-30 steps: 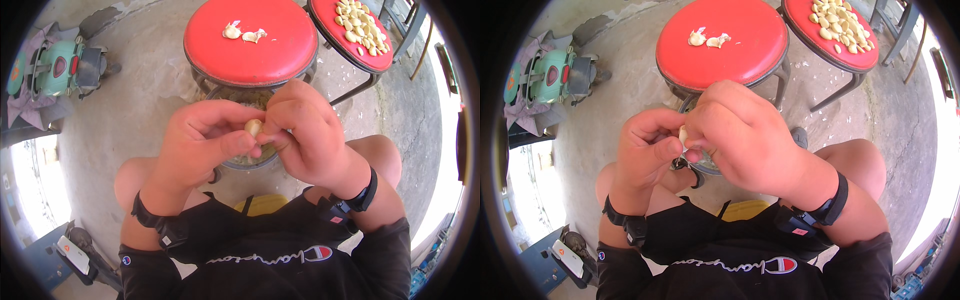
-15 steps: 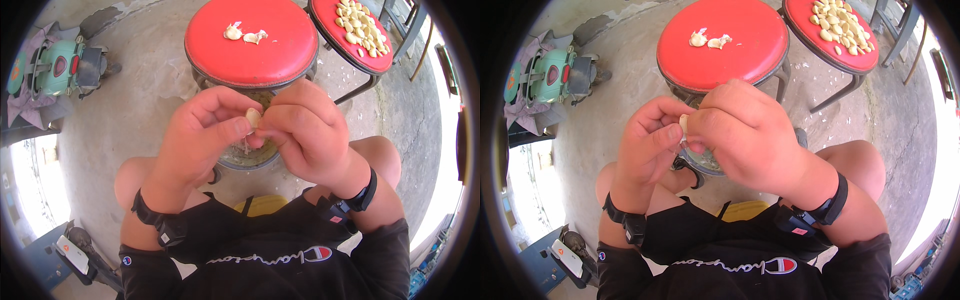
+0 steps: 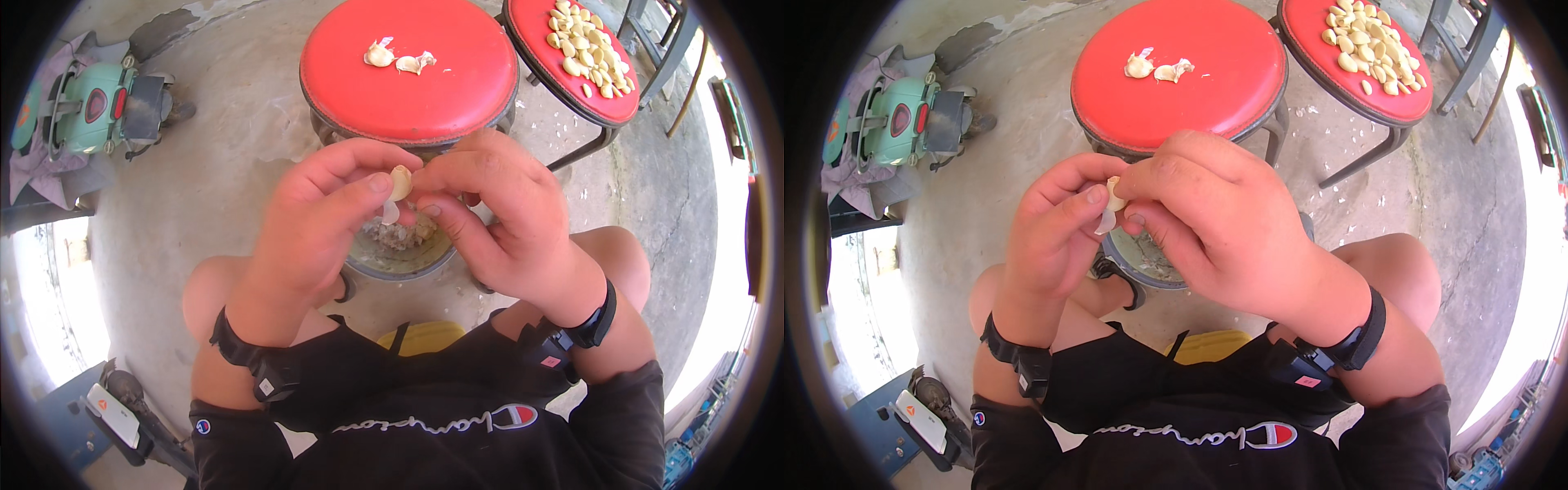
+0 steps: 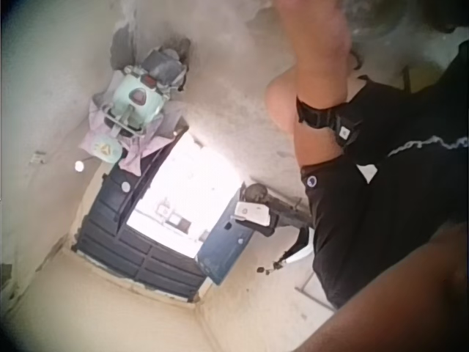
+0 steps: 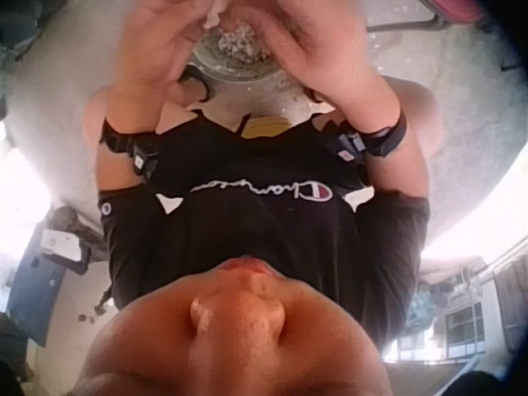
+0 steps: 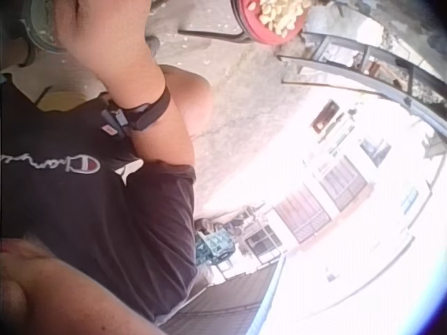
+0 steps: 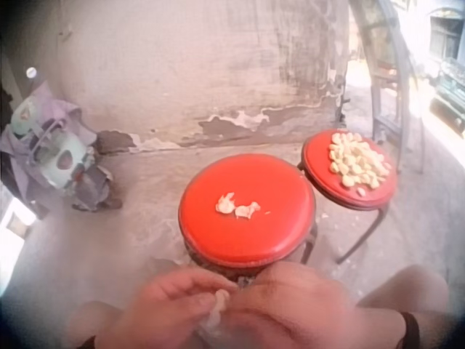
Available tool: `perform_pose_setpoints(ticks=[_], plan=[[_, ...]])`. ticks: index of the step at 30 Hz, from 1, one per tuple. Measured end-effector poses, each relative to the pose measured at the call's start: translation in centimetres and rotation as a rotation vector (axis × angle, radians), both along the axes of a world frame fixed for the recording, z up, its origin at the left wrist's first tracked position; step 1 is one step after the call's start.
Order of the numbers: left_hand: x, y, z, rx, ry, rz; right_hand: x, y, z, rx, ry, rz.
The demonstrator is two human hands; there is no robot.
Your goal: The person peels individual garlic cloves by hand, placing the peeled cloves on a red stool and discarding the skins into a plastic bucket.
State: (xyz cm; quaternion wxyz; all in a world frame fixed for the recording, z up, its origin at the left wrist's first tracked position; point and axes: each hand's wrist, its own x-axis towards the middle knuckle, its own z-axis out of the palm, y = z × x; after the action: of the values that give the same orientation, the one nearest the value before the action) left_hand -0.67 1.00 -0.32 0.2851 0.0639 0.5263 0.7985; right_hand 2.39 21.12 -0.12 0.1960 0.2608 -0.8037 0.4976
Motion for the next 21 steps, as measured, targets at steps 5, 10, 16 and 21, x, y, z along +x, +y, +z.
perform_pose_setpoints(ticks=[5,10,16,21], plan=[[0.4,0.0,0.2,-0.067,0.042,-0.073,-0.5,1.3,0.9,0.041,-0.152,0.088],[0.4,-0.1,0.8,-0.162,0.130,-0.175,-0.5,1.5,0.8,0.023,-0.171,0.178],[0.6,0.2,0.4,-0.120,0.100,-0.180,0.1,0.8,0.0,0.000,-0.196,0.191],[0.7,0.3,0.8,-0.063,0.065,-0.129,0.3,0.2,-0.5,-0.006,-0.044,0.107]])
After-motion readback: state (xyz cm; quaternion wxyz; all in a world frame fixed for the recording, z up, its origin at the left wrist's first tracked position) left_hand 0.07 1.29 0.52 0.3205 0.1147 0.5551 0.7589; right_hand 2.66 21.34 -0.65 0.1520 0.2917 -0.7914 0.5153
